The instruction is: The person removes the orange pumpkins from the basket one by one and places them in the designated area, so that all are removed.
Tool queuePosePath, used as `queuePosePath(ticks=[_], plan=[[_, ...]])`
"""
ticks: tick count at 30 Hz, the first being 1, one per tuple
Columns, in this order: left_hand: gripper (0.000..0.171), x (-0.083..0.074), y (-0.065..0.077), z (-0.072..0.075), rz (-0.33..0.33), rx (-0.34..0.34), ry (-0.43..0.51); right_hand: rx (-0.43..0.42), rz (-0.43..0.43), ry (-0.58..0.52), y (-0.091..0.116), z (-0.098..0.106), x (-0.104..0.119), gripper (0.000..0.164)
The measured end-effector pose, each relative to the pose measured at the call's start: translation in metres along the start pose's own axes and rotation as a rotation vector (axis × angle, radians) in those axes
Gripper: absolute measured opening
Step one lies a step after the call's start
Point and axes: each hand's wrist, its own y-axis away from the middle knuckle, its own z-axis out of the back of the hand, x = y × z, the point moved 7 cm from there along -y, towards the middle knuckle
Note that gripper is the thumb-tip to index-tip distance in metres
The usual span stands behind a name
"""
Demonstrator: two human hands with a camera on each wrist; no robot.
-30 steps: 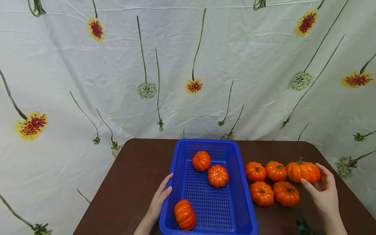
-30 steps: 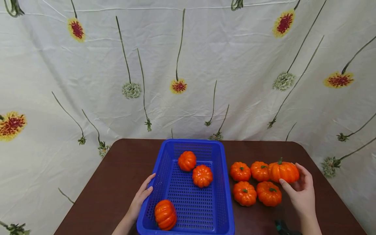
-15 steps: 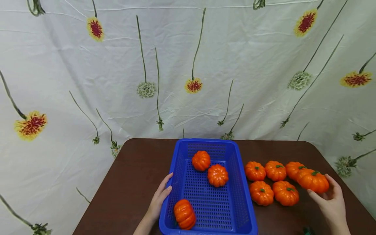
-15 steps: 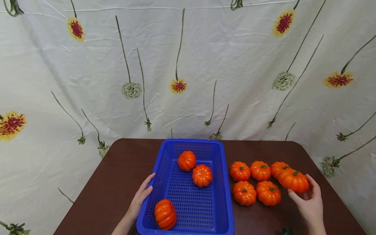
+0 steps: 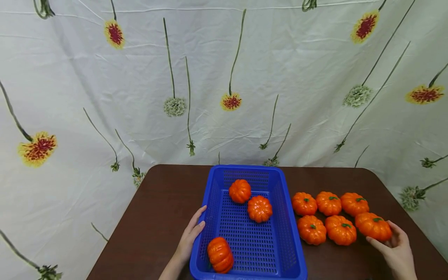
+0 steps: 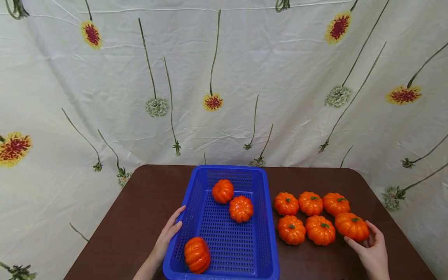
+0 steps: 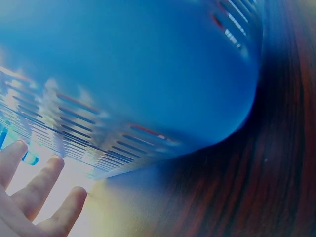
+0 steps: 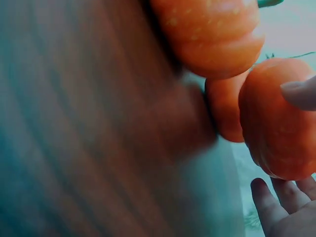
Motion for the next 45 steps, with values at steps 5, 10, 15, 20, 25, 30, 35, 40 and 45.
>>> queuePosePath(ticks=[5,10,15,20,25,30,35,40,45], plan=[[0.047,0.0,0.0,-0.001,-0.001,0.004,0.004,0.066,-0.04,0.043,-0.002,-0.001,-0.009,0.106],[0.047,0.0,0.0,-0.001,0.0,0.009,0.012,0.059,-0.085,0.069,-0.004,-0.002,-0.015,0.108],[0.047,-0.001,0.0,-0.001,0.004,0.011,0.008,0.02,-0.116,0.111,-0.005,-0.004,-0.018,0.108],[0.047,-0.001,0.0,-0.001,0.002,0.005,0.003,-0.002,-0.101,0.182,-0.008,-0.006,-0.018,0.106],[0.047,-0.001,0.0,-0.001,0.003,0.006,0.005,-0.019,-0.111,0.194,-0.01,-0.006,-0.017,0.107],[0.047,-0.001,0.0,-0.001,0.0,0.009,0.005,0.009,-0.113,0.233,-0.01,-0.008,-0.014,0.106],[0.047,-0.001,0.0,0.0,-0.001,0.005,-0.001,0.033,-0.104,0.281,-0.009,-0.009,-0.009,0.107],[0.047,0.0,-0.001,0.0,-0.003,0.001,-0.007,0.003,-0.071,0.36,-0.005,-0.007,0.001,0.109],[0.047,0.0,-0.001,0.001,0.0,-0.005,-0.01,-0.063,-0.028,0.394,0.006,-0.008,0.029,0.098]])
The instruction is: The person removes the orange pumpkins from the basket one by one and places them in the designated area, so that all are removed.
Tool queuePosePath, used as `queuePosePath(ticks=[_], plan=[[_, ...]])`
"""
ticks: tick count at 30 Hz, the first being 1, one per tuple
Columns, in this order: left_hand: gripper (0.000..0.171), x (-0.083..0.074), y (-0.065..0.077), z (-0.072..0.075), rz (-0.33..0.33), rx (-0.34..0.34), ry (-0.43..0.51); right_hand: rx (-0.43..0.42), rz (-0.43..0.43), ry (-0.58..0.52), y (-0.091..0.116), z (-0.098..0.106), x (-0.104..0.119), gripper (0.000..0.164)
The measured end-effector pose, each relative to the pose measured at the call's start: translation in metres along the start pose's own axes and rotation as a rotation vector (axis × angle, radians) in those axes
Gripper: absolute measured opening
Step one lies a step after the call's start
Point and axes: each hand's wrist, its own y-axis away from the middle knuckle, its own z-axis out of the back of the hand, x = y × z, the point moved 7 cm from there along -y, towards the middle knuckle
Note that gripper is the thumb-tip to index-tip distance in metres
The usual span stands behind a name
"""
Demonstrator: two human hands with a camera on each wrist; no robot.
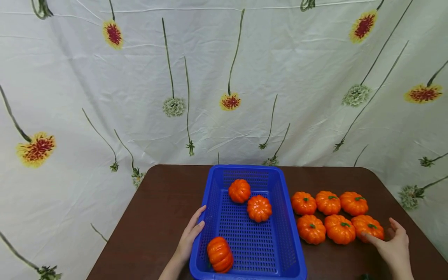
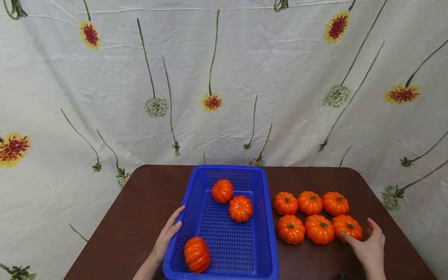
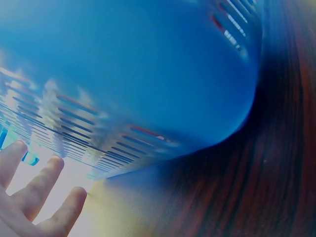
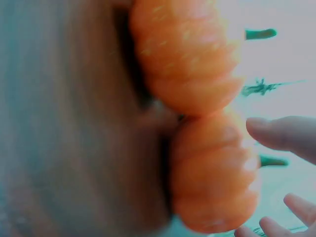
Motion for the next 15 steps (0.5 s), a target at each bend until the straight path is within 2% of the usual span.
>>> queuePosePath(ticks=[3,7,9,12,15], plan=[[0.047,0.0,0.0,0.0,0.006,0.001,0.003,-0.043,0.045,0.031,-0.008,0.005,0.002,0.095],[0.047,0.0,0.0,-0.001,0.008,0.002,0.009,-0.077,0.127,0.046,-0.037,0.006,-0.013,0.099],[0.048,-0.001,0.0,0.0,0.008,-0.001,0.003,-0.074,0.155,0.032,-0.044,0.005,-0.009,0.099],[0.047,0.0,0.0,0.0,0.009,-0.006,-0.002,-0.062,0.181,-0.005,-0.033,0.004,0.018,0.094],[0.047,0.0,0.001,0.0,0.012,-0.005,-0.002,-0.038,0.235,-0.033,-0.008,0.002,0.059,0.088]])
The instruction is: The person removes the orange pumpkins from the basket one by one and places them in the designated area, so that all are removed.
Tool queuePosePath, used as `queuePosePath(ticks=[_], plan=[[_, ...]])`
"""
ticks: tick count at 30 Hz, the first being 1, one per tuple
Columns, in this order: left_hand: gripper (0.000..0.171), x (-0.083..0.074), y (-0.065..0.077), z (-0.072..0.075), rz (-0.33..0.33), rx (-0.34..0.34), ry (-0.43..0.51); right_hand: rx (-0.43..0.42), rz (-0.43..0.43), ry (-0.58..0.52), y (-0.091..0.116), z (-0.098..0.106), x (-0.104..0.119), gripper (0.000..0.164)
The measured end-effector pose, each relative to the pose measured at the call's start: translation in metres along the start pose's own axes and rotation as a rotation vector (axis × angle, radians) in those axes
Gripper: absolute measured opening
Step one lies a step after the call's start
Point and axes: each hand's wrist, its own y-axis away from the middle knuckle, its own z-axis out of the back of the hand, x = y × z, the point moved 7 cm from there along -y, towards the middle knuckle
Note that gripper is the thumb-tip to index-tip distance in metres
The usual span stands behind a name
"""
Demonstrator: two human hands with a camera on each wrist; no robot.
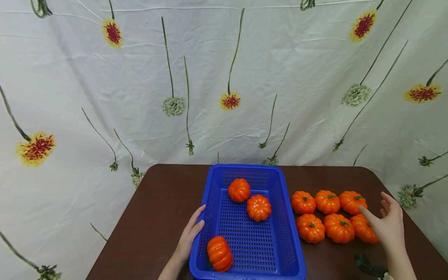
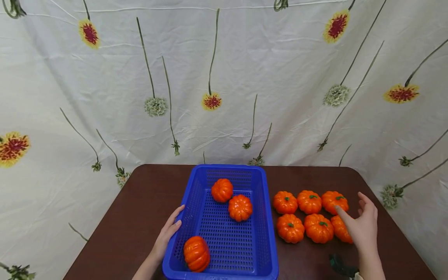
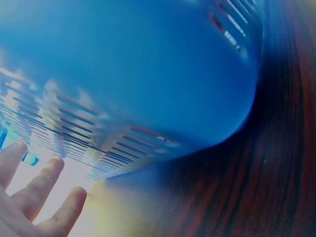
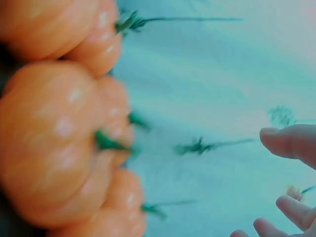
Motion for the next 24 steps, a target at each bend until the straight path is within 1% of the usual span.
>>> queuePosePath(ticks=[3,6,12,18,24], plan=[[0.048,0.0,0.0,0.0,-0.001,0.003,0.003,0.041,0.079,-0.04,0.014,-0.004,0.042,0.083],[0.048,0.0,0.0,-0.001,-0.002,0.003,0.007,0.073,0.137,-0.04,0.02,-0.011,0.066,0.082],[0.048,-0.001,0.0,-0.002,-0.002,0.009,0.011,0.116,0.211,-0.026,0.021,-0.029,0.096,0.082],[0.047,-0.001,0.0,-0.001,-0.002,0.001,0.002,0.162,0.295,-0.042,0.021,-0.049,0.123,0.08],[0.048,-0.002,0.001,-0.001,-0.005,0.006,0.01,0.243,0.365,-0.049,0.025,-0.072,0.149,0.08]])
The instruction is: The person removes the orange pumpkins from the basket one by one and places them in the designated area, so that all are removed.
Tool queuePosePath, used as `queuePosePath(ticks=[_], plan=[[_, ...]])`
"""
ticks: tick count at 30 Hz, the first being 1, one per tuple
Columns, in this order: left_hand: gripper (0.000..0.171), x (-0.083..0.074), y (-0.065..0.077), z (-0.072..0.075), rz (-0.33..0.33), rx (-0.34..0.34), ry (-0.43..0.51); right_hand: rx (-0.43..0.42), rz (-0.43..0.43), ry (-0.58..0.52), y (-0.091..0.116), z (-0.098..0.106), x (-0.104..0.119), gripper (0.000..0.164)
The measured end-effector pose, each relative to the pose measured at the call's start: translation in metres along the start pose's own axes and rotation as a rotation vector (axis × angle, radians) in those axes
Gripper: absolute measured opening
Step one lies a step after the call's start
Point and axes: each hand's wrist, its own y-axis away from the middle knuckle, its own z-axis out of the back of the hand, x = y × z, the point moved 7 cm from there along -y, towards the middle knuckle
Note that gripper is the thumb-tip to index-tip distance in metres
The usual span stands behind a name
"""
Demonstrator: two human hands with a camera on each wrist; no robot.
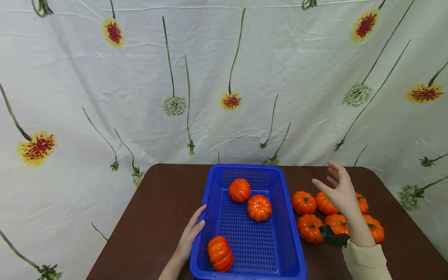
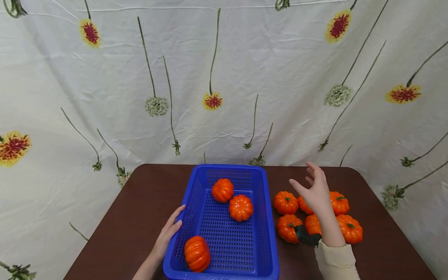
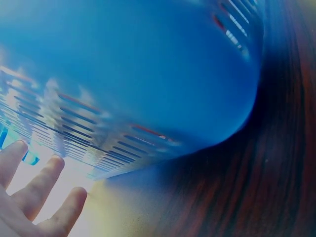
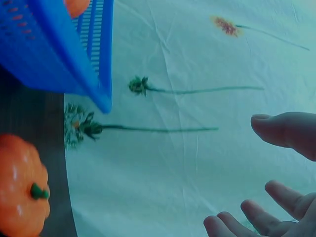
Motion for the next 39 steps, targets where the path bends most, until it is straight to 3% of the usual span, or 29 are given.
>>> queuePosePath(ticks=[6,20,26,39], plan=[[0.048,0.0,0.0,-0.001,0.0,0.01,0.015,0.092,0.036,-0.021,-0.007,-0.027,0.018,0.08],[0.048,0.001,0.001,0.0,0.006,0.012,0.025,0.318,0.106,-0.109,-0.012,-0.099,0.038,0.081],[0.048,0.0,0.0,0.0,0.002,0.011,0.024,0.436,0.185,-0.162,-0.006,-0.127,0.06,0.08],[0.047,0.0,0.0,0.001,-0.013,0.003,0.0,0.628,0.238,-0.216,0.012,-0.175,0.07,0.08]])
